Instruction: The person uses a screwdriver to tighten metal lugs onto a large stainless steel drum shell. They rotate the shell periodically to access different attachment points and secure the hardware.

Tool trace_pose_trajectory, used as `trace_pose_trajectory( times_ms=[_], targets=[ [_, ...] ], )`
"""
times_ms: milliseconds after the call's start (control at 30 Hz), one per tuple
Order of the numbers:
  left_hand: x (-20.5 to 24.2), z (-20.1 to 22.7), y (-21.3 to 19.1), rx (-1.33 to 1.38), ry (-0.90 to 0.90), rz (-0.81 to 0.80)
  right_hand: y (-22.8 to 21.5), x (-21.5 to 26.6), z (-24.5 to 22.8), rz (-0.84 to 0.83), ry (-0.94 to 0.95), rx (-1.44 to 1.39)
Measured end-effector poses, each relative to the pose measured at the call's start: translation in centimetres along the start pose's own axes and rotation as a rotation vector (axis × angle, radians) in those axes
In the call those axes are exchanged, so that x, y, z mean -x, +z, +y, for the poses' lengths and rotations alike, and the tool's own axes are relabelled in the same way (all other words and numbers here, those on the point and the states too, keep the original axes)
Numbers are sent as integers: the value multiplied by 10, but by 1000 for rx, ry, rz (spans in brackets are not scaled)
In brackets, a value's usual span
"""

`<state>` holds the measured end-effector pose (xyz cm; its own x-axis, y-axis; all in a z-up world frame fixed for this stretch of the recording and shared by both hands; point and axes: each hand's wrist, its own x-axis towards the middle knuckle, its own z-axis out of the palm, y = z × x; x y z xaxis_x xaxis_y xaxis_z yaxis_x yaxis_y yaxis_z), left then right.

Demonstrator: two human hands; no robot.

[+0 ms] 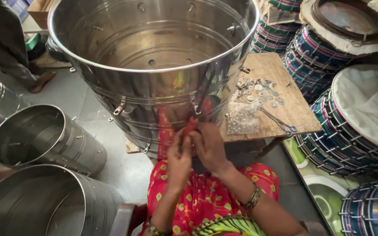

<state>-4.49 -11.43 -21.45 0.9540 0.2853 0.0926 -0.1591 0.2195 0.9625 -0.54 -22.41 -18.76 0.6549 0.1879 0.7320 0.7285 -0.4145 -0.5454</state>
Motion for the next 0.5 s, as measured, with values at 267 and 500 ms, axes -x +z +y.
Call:
trace_pose_trajectory(
  times_ms=[267,500],
  targets=[
    [4,75,-42,-40,331,205,-18,-46,-60,-28,-251,17],
    [-14,164,-4,-327,713,16,-50,-103,-95,27,-468,145]
  ],
)
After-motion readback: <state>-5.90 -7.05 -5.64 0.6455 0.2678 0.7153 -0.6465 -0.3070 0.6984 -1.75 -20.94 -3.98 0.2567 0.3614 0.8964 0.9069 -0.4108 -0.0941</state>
